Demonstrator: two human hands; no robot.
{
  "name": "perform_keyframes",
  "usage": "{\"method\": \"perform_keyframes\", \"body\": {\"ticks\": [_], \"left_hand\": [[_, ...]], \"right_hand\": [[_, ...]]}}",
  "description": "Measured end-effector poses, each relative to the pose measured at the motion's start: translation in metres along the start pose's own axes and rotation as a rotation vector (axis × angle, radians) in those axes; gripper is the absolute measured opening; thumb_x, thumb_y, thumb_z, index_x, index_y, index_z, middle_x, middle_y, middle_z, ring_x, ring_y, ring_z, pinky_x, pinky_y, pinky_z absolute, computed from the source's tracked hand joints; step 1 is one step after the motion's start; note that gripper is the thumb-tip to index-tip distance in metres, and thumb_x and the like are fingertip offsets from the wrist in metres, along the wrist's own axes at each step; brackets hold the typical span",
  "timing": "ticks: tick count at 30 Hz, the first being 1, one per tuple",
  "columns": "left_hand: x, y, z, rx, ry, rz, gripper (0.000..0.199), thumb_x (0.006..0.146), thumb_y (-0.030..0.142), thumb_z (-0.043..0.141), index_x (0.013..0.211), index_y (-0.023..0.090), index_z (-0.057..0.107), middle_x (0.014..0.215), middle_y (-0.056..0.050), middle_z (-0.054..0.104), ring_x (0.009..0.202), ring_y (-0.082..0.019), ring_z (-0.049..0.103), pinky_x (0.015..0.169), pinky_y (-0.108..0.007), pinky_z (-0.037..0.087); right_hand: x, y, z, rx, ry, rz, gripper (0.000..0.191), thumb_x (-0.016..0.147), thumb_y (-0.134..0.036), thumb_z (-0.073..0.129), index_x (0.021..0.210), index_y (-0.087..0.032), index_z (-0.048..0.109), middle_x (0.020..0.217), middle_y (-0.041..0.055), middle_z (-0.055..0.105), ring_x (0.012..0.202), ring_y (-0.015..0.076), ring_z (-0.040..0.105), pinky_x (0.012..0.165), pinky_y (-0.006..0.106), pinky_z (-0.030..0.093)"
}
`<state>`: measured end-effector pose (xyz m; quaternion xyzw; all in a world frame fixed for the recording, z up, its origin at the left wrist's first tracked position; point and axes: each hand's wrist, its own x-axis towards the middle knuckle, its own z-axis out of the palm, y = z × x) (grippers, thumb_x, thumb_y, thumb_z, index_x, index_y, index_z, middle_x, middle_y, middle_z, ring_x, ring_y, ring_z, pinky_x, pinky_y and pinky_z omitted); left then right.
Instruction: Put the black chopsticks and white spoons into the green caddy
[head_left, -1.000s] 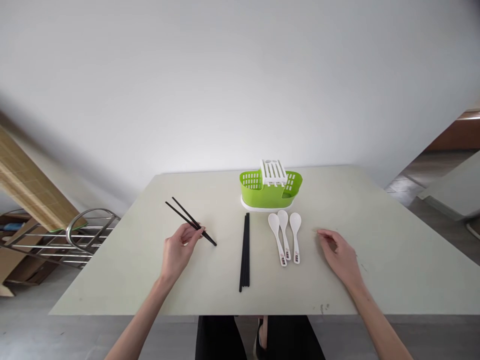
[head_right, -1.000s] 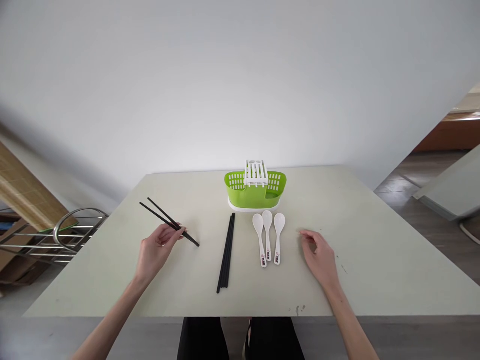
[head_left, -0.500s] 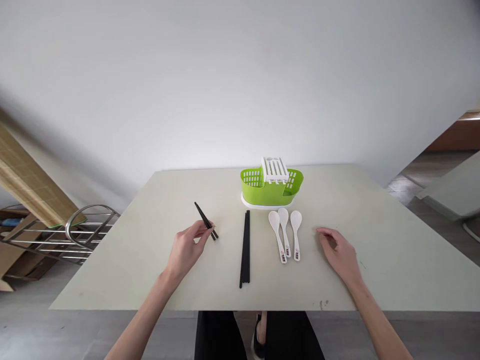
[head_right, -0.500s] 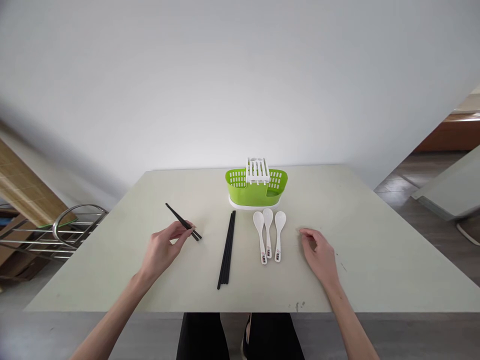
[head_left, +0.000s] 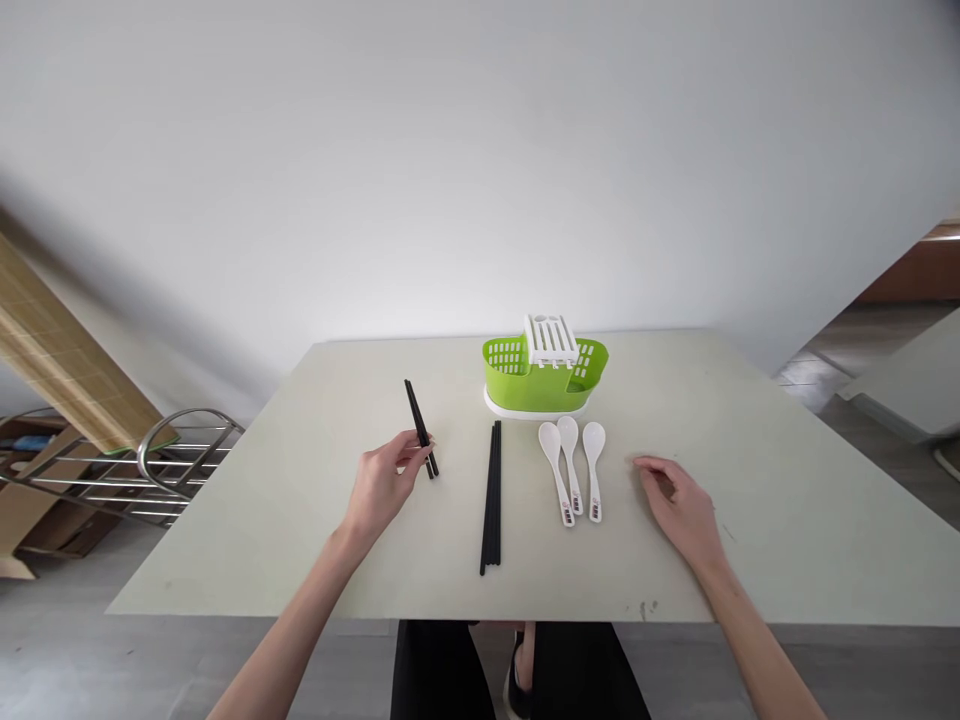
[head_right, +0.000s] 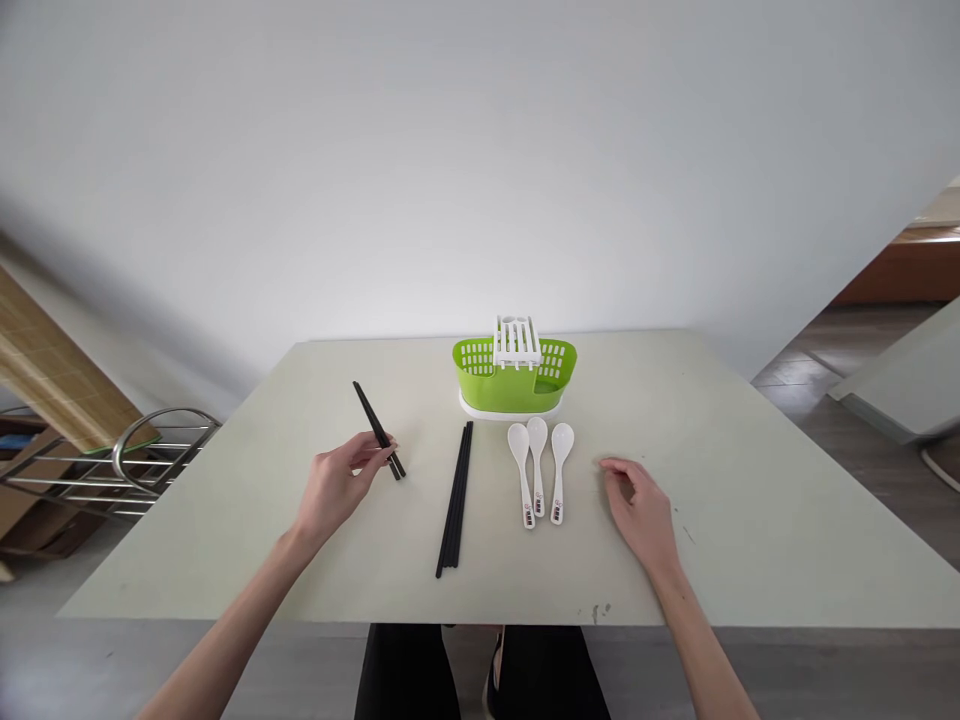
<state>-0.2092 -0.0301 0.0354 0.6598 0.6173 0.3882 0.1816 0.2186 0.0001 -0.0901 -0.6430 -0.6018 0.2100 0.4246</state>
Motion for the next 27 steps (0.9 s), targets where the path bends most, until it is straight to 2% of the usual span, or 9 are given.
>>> {"method": "perform_keyframes", "body": {"ticks": [4,9,11,14,16,19,21,24,27], "left_hand": [[0.0,0.002,-0.002,-0.087,0.01,-0.084,0.035,0.092,0.056,0.067,0.107,0.024,0.071,0.11,-0.006,0.081,0.093,-0.025,0.08,0.085,-0.033,0.064],[-0.007,0.002,-0.002,-0.36,-0.041,-0.3,0.046,0.083,0.058,0.078,0.109,0.02,0.073,0.104,-0.009,0.081,0.098,-0.028,0.079,0.092,-0.039,0.064],[-0.012,0.005,-0.001,-0.494,-0.065,-0.366,0.05,0.08,0.057,0.082,0.11,0.018,0.073,0.102,-0.01,0.081,0.102,-0.029,0.078,0.094,-0.041,0.064],[-0.022,0.014,0.004,-0.634,-0.09,-0.444,0.051,0.077,0.053,0.086,0.11,0.016,0.073,0.104,-0.011,0.081,0.105,-0.029,0.077,0.098,-0.041,0.063],[-0.028,0.021,0.011,-0.703,-0.113,-0.476,0.051,0.076,0.051,0.088,0.109,0.015,0.073,0.107,-0.012,0.081,0.107,-0.029,0.077,0.099,-0.041,0.063],[-0.036,0.033,0.025,-0.785,-0.16,-0.498,0.051,0.076,0.05,0.089,0.109,0.014,0.073,0.107,-0.012,0.081,0.108,-0.029,0.076,0.098,-0.039,0.063],[-0.041,0.042,0.035,-0.815,-0.195,-0.499,0.05,0.077,0.049,0.088,0.11,0.014,0.073,0.108,-0.012,0.081,0.107,-0.028,0.077,0.097,-0.039,0.063],[-0.046,0.052,0.046,-0.811,-0.22,-0.49,0.05,0.077,0.051,0.088,0.109,0.015,0.073,0.108,-0.012,0.081,0.104,-0.028,0.077,0.095,-0.039,0.064],[-0.049,0.055,0.05,-0.777,-0.242,-0.48,0.054,0.077,0.053,0.086,0.115,0.016,0.075,0.109,-0.012,0.081,0.107,-0.028,0.077,0.095,-0.04,0.064]], "right_hand": [[0.001,0.001,0.0,-0.002,-0.007,-0.004,0.035,0.095,-0.05,0.051,0.105,-0.024,0.073,0.119,0.0085,0.075,0.104,0.0247,0.069,0.089,0.037,0.052],[0.002,-0.004,-0.002,-0.002,-0.004,0.028,0.038,0.095,-0.051,0.05,0.108,-0.023,0.073,0.118,0.0094,0.076,0.103,0.0266,0.07,0.085,0.038,0.054],[-0.004,-0.018,-0.005,0.004,-0.01,0.011,0.038,0.096,-0.051,0.05,0.108,-0.023,0.072,0.116,0.01,0.076,0.102,0.0274,0.071,0.084,0.039,0.054],[-0.025,-0.059,-0.008,0.043,-0.062,-0.061,0.037,0.099,-0.052,0.05,0.111,-0.024,0.071,0.116,0.0108,0.076,0.107,0.0282,0.07,0.083,0.037,0.055],[-0.045,-0.094,-0.005,0.137,-0.233,-0.076,0.037,0.102,-0.052,0.05,0.118,-0.026,0.07,0.122,0.0102,0.074,0.111,0.0271,0.069,0.09,0.037,0.055],[-0.074,-0.143,0.008,0.324,-0.641,-0.059,0.046,0.104,-0.055,0.049,0.138,-0.028,0.061,0.128,0.0091,0.07,0.11,0.0241,0.069,0.099,0.038,0.054],[-0.086,-0.163,0.021,0.456,-0.805,0.022,0.053,0.107,-0.059,0.042,0.147,-0.027,0.053,0.12,0.0085,0.072,0.099,0.0219,0.07,0.093,0.038,0.055],[-0.096,-0.176,0.038,0.648,-0.874,0.126,0.055,0.106,-0.066,0.033,0.121,-0.022,0.062,0.096,0.0051,0.07,0.073,0.017,0.065,0.07,0.032,0.053],[-0.101,-0.174,0.046,0.677,-0.845,0.177,0.054,0.104,-0.07,0.036,0.094,-0.021,0.058,0.074,-0.0024,0.055,0.057,0.0116,0.049,0.058,0.028,0.042]]}}
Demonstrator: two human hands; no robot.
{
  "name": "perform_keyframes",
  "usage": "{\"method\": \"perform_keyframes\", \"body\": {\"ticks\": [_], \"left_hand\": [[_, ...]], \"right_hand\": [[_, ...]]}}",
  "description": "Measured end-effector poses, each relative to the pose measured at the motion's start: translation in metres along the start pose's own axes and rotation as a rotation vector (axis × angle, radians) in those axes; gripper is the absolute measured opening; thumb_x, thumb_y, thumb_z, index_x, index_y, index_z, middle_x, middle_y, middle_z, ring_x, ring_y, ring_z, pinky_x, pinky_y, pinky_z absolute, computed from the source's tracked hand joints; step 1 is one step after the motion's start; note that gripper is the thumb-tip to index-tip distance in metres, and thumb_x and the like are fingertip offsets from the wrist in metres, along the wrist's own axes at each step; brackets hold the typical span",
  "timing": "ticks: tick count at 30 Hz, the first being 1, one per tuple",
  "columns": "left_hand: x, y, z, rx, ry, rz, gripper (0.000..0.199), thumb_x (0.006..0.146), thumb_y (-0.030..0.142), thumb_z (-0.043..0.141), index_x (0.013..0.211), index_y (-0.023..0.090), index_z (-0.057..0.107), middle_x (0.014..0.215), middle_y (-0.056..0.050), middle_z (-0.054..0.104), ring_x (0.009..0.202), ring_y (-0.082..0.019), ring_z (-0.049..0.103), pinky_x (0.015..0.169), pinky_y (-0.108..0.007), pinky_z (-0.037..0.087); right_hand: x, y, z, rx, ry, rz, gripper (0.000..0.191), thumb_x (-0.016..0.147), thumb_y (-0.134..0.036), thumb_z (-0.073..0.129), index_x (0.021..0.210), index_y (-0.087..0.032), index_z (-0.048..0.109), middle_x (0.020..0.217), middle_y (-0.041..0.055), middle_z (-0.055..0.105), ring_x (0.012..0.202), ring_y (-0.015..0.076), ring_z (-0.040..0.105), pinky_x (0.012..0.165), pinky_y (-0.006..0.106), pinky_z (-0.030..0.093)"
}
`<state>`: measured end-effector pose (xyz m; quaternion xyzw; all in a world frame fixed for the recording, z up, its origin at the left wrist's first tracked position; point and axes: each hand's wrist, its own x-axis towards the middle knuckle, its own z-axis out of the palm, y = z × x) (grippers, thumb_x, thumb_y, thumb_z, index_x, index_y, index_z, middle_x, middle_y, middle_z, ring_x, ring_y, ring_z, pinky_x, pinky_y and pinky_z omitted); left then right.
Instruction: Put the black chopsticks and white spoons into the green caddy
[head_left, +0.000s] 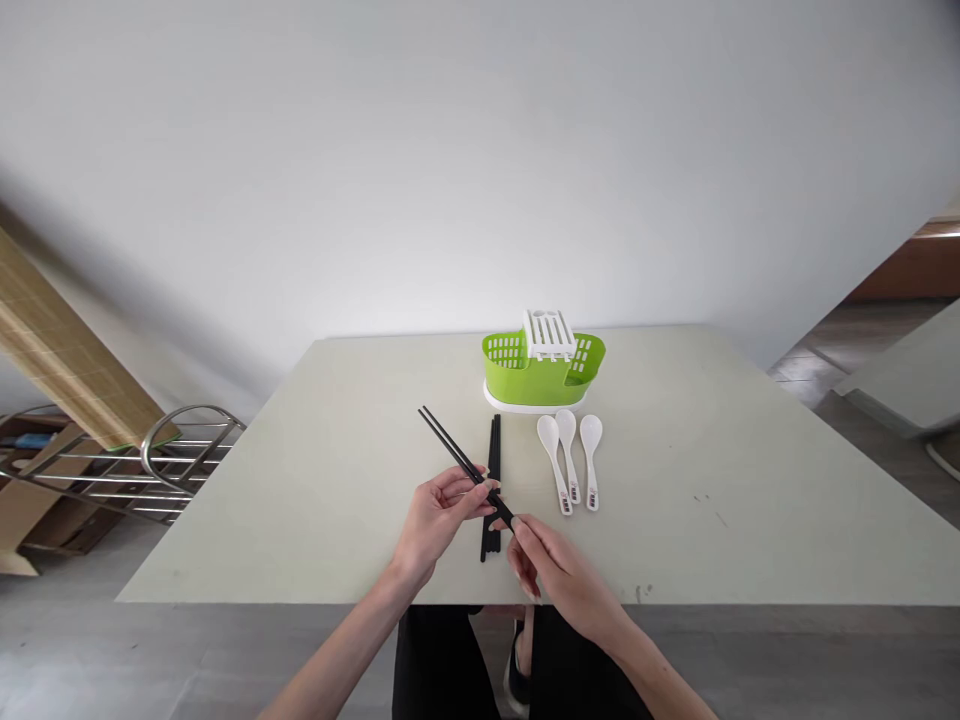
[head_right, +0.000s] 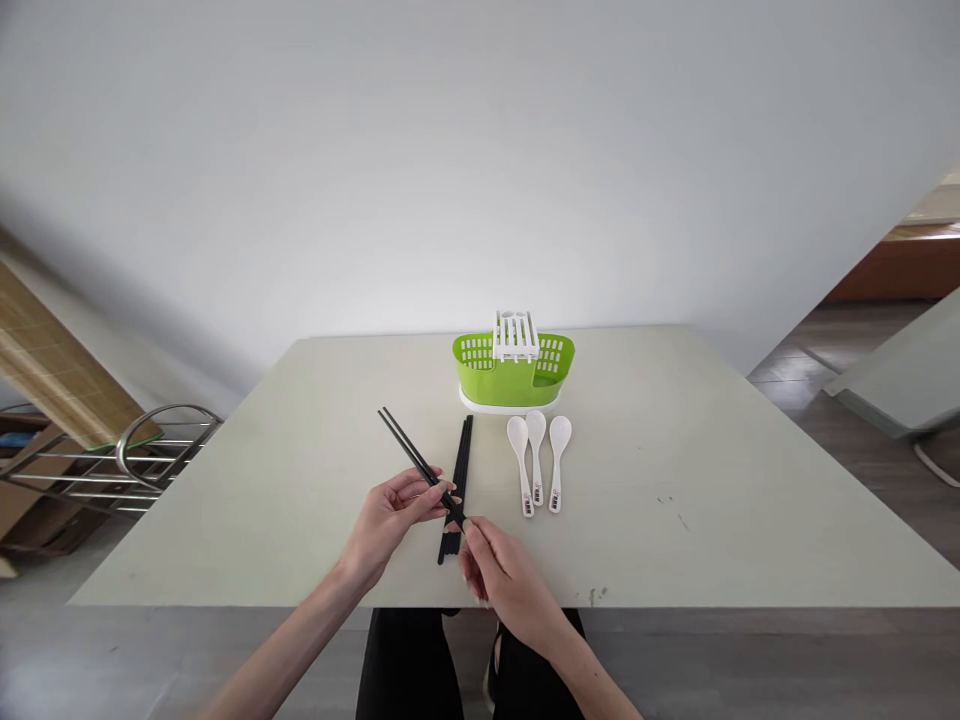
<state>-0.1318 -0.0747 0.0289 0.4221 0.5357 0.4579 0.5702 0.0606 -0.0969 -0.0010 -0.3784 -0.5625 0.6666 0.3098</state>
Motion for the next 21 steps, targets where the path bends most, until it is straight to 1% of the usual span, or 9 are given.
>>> {"method": "perform_keyframes", "body": {"ticks": [1,2,5,8,11,15,18,21], "left_hand": [[0.0,0.0,0.0,0.014,-0.012,-0.002,0.055,0.078,0.053,0.086,0.118,0.017,0.075,0.11,-0.012,0.081,0.109,-0.029,0.076,0.096,-0.041,0.064],[0.0,0.0,-0.001,0.029,-0.025,-0.004,0.056,0.078,0.054,0.085,0.12,0.018,0.075,0.111,-0.012,0.081,0.11,-0.029,0.076,0.097,-0.042,0.064],[0.001,0.003,-0.004,0.064,-0.043,0.002,0.054,0.081,0.056,0.082,0.119,0.019,0.077,0.116,-0.012,0.081,0.103,-0.028,0.078,0.099,-0.044,0.064],[0.002,0.007,-0.007,0.079,-0.019,0.023,0.048,0.084,0.061,0.076,0.106,0.018,0.08,0.124,-0.013,0.078,0.101,-0.028,0.079,0.099,-0.043,0.064],[0.004,0.011,-0.009,0.077,0.015,0.033,0.046,0.084,0.061,0.076,0.098,0.018,0.081,0.126,-0.013,0.077,0.106,-0.029,0.077,0.1,-0.042,0.063],[0.006,0.013,-0.013,0.067,0.031,0.049,0.043,0.084,0.059,0.077,0.096,0.018,0.081,0.122,-0.012,0.078,0.108,-0.029,0.076,0.103,-0.043,0.062],[0.007,0.014,-0.014,0.072,0.025,0.05,0.041,0.084,0.059,0.078,0.09,0.018,0.081,0.113,-0.011,0.081,0.103,-0.027,0.077,0.102,-0.042,0.062],[0.008,0.014,-0.011,0.086,0.016,0.051,0.041,0.084,0.059,0.078,0.086,0.018,0.08,0.103,-0.01,0.082,0.098,-0.026,0.077,0.1,-0.042,0.063]], "right_hand": [[-0.001,0.002,-0.001,-0.004,0.007,0.007,0.054,0.104,-0.07,0.037,0.094,-0.021,0.058,0.071,-0.0039,0.05,0.055,0.0107,0.045,0.055,0.027,0.038],[-0.002,0.003,-0.002,-0.007,0.006,0.016,0.053,0.104,-0.069,0.038,0.098,-0.021,0.059,0.071,-0.0047,0.048,0.054,0.0103,0.042,0.054,0.027,0.036],[-0.005,0.001,-0.008,-0.005,-0.006,0.034,0.055,0.104,-0.069,0.038,0.116,-0.021,0.062,0.072,-0.0053,0.044,0.053,0.0103,0.039,0.052,0.027,0.033],[-0.007,-0.004,-0.014,-0.019,-0.001,0.035,0.059,0.103,-0.069,0.04,0.125,-0.02,0.063,0.071,-0.0053,0.043,0.054,0.0107,0.038,0.054,0.027,0.033],[-0.009,-0.008,-0.019,-0.037,-0.002,0.044,0.06,0.104,-0.068,0.04,0.13,-0.02,0.064,0.071,-0.0049,0.043,0.055,0.011,0.038,0.054,0.027,0.032],[-0.015,-0.007,-0.025,-0.071,-0.012,0.043,0.059,0.105,-0.066,0.04,0.135,-0.02,0.063,0.072,-0.0037,0.047,0.057,0.0114,0.041,0.056,0.027,0.035],[-0.019,-0.005,-0.029,-0.086,-0.014,0.042,0.058,0.105,-0.065,0.04,0.135,-0.02,0.063,0.076,-0.002,0.054,0.058,0.0118,0.046,0.059,0.028,0.039],[-0.021,-0.004,-0.031,-0.073,-0.005,0.044,0.059,0.105,-0.065,0.04,0.133,-0.019,0.064,0.078,-0.001,0.057,0.058,0.0121,0.048,0.06,0.029,0.041]]}}
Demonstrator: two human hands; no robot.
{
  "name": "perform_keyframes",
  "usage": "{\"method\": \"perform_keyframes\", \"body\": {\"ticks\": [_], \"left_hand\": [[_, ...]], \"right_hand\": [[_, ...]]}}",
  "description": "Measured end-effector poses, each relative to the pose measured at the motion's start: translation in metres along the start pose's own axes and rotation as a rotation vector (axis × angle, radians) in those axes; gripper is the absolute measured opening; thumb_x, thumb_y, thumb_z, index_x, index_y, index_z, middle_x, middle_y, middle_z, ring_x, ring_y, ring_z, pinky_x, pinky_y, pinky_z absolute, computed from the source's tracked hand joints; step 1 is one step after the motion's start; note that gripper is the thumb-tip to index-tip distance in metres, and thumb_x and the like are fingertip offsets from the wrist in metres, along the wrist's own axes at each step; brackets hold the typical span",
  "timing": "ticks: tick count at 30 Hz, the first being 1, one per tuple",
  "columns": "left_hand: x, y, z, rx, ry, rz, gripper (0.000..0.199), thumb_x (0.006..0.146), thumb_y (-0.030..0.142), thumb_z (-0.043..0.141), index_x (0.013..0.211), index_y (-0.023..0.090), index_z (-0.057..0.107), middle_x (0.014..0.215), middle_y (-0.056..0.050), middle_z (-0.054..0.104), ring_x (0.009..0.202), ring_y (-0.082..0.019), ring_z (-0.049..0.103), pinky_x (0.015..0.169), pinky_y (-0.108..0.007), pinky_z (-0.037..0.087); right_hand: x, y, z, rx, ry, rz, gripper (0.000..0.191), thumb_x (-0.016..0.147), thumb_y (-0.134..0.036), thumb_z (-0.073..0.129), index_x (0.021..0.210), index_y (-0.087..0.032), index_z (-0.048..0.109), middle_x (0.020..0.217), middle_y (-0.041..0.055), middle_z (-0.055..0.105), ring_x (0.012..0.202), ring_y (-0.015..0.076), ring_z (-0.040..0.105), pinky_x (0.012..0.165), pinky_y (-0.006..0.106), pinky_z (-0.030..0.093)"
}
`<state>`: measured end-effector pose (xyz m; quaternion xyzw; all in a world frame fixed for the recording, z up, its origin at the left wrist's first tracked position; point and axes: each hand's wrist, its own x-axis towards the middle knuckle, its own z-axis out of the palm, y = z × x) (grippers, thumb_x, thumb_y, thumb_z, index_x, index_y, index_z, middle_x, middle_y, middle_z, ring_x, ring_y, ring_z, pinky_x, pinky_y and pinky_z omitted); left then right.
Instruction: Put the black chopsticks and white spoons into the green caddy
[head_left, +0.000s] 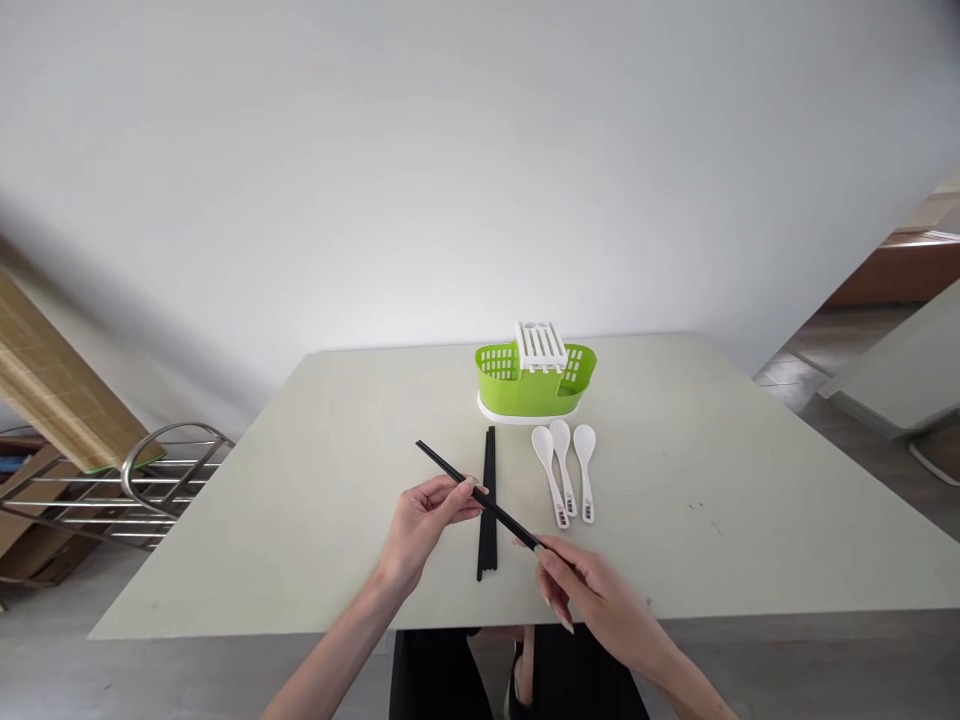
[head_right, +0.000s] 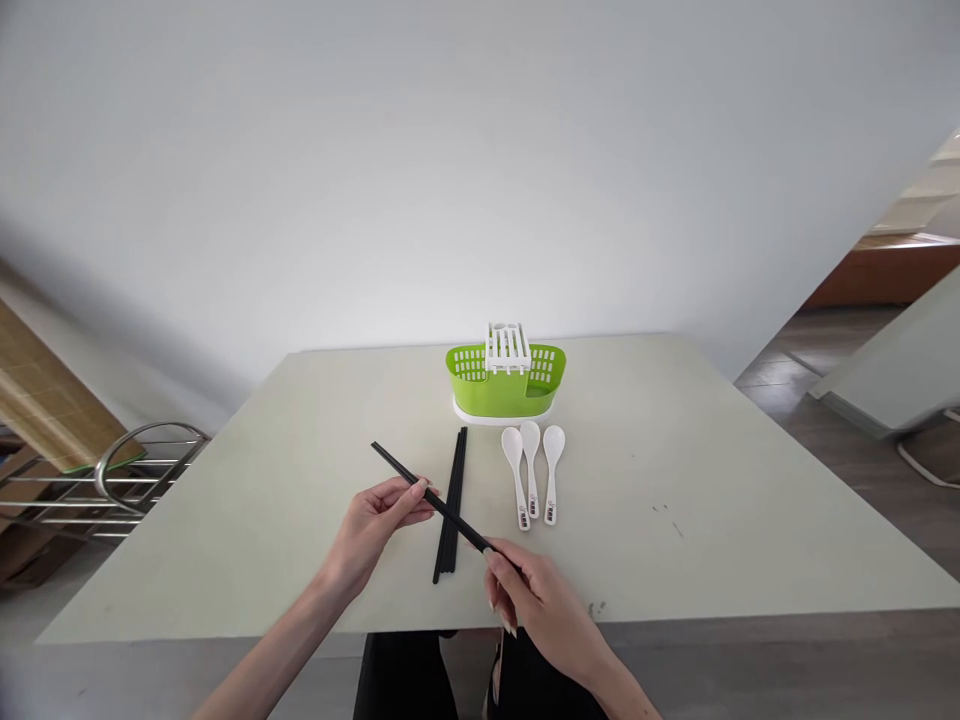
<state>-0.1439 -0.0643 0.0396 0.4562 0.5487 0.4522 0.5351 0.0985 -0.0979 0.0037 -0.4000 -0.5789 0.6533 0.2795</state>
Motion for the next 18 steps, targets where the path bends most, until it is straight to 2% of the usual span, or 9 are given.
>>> {"method": "perform_keyframes", "body": {"ticks": [5,7,9,11,14,16,18], "left_hand": [[0.005,0.005,0.004,0.038,-0.012,0.028,0.041,0.084,0.059,0.077,0.084,0.018,0.08,0.098,-0.01,0.081,0.096,-0.026,0.077,0.098,-0.043,0.064],[0.008,0.01,0.003,0.055,0.0,0.05,0.041,0.084,0.059,0.077,0.086,0.018,0.08,0.101,-0.01,0.082,0.097,-0.027,0.077,0.098,-0.044,0.064],[0.013,0.017,-0.002,0.071,0.052,0.086,0.043,0.083,0.06,0.078,0.089,0.018,0.08,0.106,-0.011,0.081,0.099,-0.028,0.077,0.099,-0.046,0.064],[0.019,0.025,-0.011,0.062,0.138,0.133,0.046,0.081,0.061,0.079,0.094,0.017,0.08,0.111,-0.012,0.081,0.102,-0.03,0.077,0.101,-0.047,0.063],[0.031,0.037,-0.026,-0.012,0.28,0.183,0.048,0.076,0.06,0.084,0.093,0.016,0.08,0.112,-0.012,0.08,0.104,-0.029,0.077,0.104,-0.045,0.061],[0.038,0.045,-0.035,-0.071,0.35,0.207,0.046,0.073,0.058,0.087,0.09,0.016,0.08,0.112,-0.011,0.08,0.105,-0.027,0.076,0.108,-0.043,0.06],[0.045,0.051,-0.041,-0.105,0.399,0.232,0.044,0.072,0.055,0.089,0.089,0.016,0.08,0.114,-0.01,0.079,0.107,-0.026,0.076,0.11,-0.041,0.058]], "right_hand": [[0.0,-0.002,-0.006,-0.009,-0.018,-0.017,0.059,0.106,-0.064,0.039,0.135,-0.02,0.065,0.08,0.001,0.063,0.061,0.0133,0.054,0.064,0.03,0.048],[0.001,-0.005,-0.015,-0.065,-0.036,-0.045,0.058,0.106,-0.062,0.04,0.141,-0.021,0.063,0.089,0.0041,0.068,0.068,0.0158,0.061,0.069,0.032,0.054],[0.003,-0.01,-0.031,-0.162,-0.01,-0.09,0.059,0.105,-0.06,0.044,0.151,-0.025,0.055,0.107,0.0081,0.071,0.082,0.0196,0.068,0.078,0.037,0.059],[0.009,-0.017,-0.051,-0.283,0.09,-0.154,0.06,0.105,-0.057,0.047,0.159,-0.03,0.045,0.127,0.0107,0.068,0.099,0.0234,0.07,0.089,0.043,0.06],[0.027,-0.027,-0.083,-0.51,0.377,-0.301,0.058,0.107,-0.053,0.041,0.162,-0.035,0.038,0.147,0.0114,0.057,0.116,0.0279,0.067,0.099,0.049,0.058],[0.047,-0.029,-0.103,-0.7,0.604,-0.409,0.058,0.108,-0.051,0.037,0.162,-0.032,0.038,0.154,0.012,0.051,0.133,0.0318,0.057,0.11,0.054,0.051],[0.07,-0.028,-0.118,-0.864,0.684,-0.47,0.059,0.109,-0.046,0.031,0.165,-0.028,0.033,0.16,0.0135,0.044,0.15,0.0331,0.04,0.118,0.056,0.043]]}}
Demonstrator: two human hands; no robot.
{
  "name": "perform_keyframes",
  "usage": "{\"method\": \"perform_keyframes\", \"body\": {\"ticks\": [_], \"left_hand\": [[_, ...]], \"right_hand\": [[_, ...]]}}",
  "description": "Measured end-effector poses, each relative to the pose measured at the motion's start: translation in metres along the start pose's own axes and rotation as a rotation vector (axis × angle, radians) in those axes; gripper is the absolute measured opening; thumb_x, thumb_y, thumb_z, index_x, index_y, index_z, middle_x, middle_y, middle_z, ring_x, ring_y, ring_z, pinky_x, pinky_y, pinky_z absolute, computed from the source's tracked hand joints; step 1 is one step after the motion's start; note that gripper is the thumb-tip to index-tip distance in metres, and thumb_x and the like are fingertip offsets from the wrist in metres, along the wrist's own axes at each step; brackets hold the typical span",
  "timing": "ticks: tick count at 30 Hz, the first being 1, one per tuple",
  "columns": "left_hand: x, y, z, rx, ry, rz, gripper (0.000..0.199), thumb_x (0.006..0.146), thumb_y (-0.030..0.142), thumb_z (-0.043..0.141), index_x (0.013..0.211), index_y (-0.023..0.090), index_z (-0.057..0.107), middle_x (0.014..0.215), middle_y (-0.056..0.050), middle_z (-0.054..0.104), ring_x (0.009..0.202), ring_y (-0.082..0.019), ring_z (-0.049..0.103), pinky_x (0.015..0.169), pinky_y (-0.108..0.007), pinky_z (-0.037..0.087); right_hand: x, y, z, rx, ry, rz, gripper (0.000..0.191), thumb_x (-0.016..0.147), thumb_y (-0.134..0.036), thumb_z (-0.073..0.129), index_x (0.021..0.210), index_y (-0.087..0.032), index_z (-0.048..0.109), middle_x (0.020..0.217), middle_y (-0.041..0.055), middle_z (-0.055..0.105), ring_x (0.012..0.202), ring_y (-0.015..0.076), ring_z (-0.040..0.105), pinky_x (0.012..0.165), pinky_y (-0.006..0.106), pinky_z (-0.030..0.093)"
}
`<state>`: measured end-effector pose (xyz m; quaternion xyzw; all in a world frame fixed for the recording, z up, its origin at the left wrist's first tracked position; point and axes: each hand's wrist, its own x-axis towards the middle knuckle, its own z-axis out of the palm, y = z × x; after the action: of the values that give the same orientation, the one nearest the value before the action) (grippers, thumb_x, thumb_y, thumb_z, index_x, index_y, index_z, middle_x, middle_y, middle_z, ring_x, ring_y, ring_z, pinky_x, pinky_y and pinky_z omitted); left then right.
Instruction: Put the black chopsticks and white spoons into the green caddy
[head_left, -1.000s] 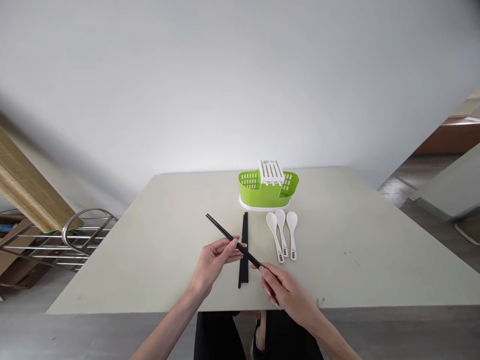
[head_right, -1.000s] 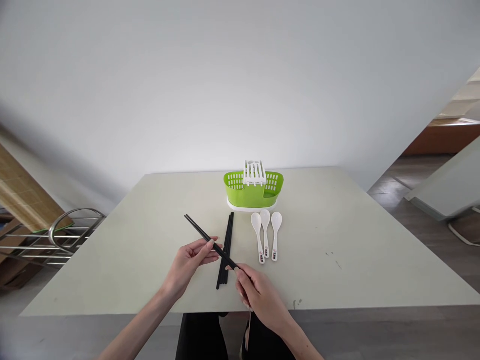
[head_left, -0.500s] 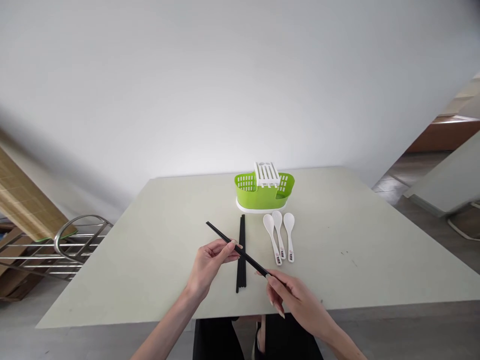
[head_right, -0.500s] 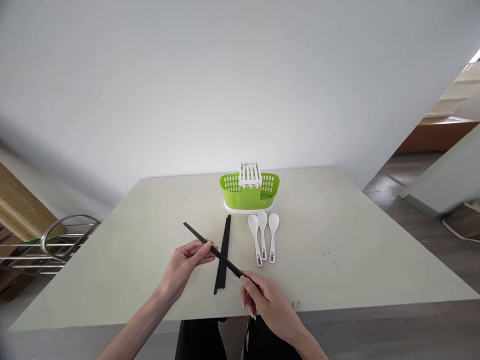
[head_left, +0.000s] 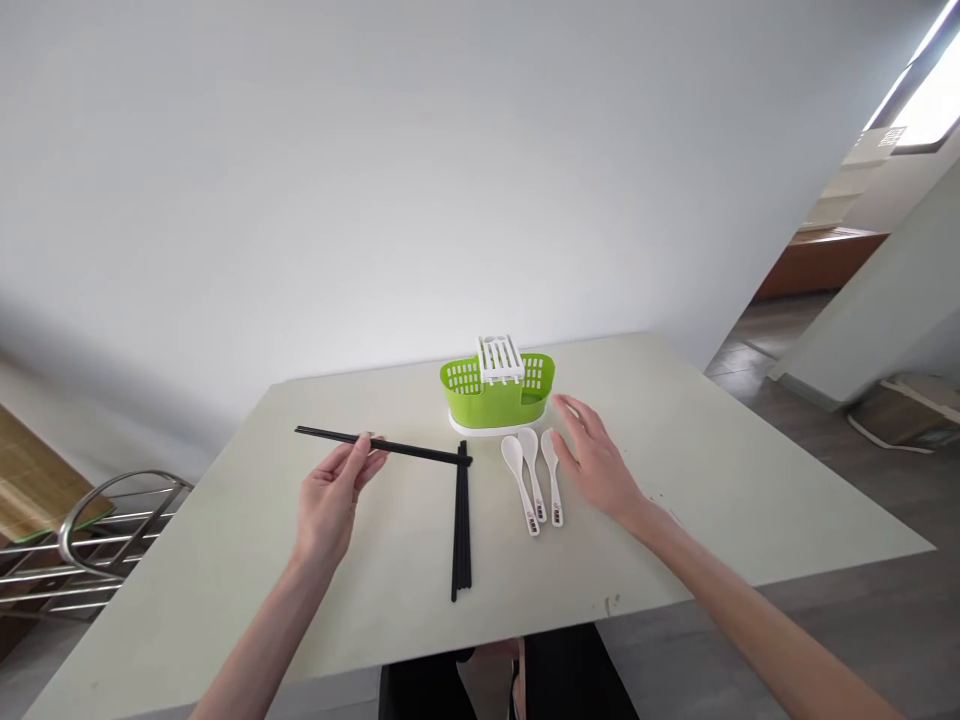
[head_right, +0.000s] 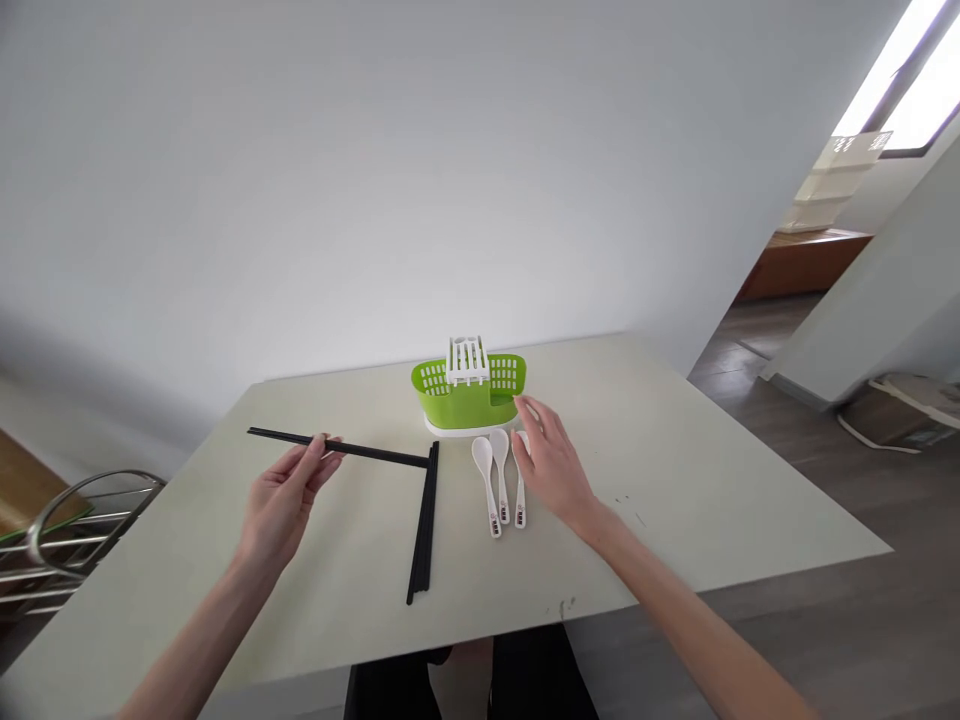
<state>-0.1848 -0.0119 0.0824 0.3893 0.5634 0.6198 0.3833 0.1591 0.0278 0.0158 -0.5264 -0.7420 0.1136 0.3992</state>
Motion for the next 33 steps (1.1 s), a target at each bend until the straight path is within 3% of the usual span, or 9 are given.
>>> {"method": "perform_keyframes", "body": {"ticks": [2,5,11,16,27,33], "left_hand": [[0.006,0.003,-0.002,0.002,0.034,0.019,0.042,0.073,0.053,0.089,0.09,0.016,0.08,0.118,-0.01,0.078,0.111,-0.026,0.075,0.112,-0.04,0.057],[0.011,0.005,-0.004,0.01,0.066,0.035,0.038,0.077,0.05,0.087,0.091,0.015,0.08,0.12,-0.011,0.078,0.113,-0.025,0.074,0.113,-0.039,0.056],[0.012,0.002,-0.011,0.011,0.091,0.035,0.039,0.077,0.049,0.087,0.092,0.014,0.079,0.119,-0.011,0.078,0.109,-0.024,0.076,0.111,-0.04,0.058],[0.011,-0.002,-0.017,-0.012,0.109,-0.004,0.039,0.076,0.048,0.089,0.093,0.014,0.08,0.119,-0.011,0.078,0.11,-0.023,0.076,0.112,-0.037,0.057],[0.013,-0.018,-0.023,-0.015,0.102,-0.027,0.039,0.078,0.048,0.087,0.096,0.015,0.08,0.125,-0.012,0.077,0.117,-0.028,0.074,0.115,-0.044,0.054],[0.015,-0.036,-0.029,-0.034,0.109,-0.068,0.035,0.082,0.044,0.085,0.1,0.014,0.08,0.129,-0.012,0.075,0.115,-0.025,0.074,0.108,-0.033,0.059]], "right_hand": [[0.017,0.015,0.014,-0.113,0.012,-0.059,0.061,0.109,-0.043,0.027,0.166,-0.023,0.029,0.165,0.0156,0.038,0.157,0.0337,0.028,0.123,0.059,0.035],[0.034,0.032,0.035,-0.225,-0.069,-0.078,0.062,0.11,-0.044,0.024,0.165,-0.019,0.03,0.17,0.0155,0.031,0.161,0.0352,0.016,0.124,0.06,0.032],[0.042,0.051,0.058,-0.296,-0.165,-0.075,0.06,0.11,-0.05,0.022,0.155,-0.019,0.049,0.162,0.0167,0.045,0.16,0.0383,0.019,0.124,0.064,0.028],[0.038,0.055,0.059,-0.269,-0.198,-0.062,0.059,0.11,-0.046,0.024,0.153,-0.016,0.05,0.164,0.016,0.042,0.16,0.0376,0.02,0.126,0.06,0.028],[0.026,0.051,0.054,-0.197,-0.196,-0.06,0.057,0.11,-0.047,0.029,0.154,-0.017,0.048,0.165,0.0154,0.041,0.162,0.0362,0.016,0.124,0.056,0.037],[0.021,0.05,0.054,-0.167,-0.211,-0.051,0.056,0.11,-0.05,0.03,0.155,-0.022,0.047,0.167,0.0122,0.039,0.162,0.0345,0.014,0.122,0.057,0.04]]}}
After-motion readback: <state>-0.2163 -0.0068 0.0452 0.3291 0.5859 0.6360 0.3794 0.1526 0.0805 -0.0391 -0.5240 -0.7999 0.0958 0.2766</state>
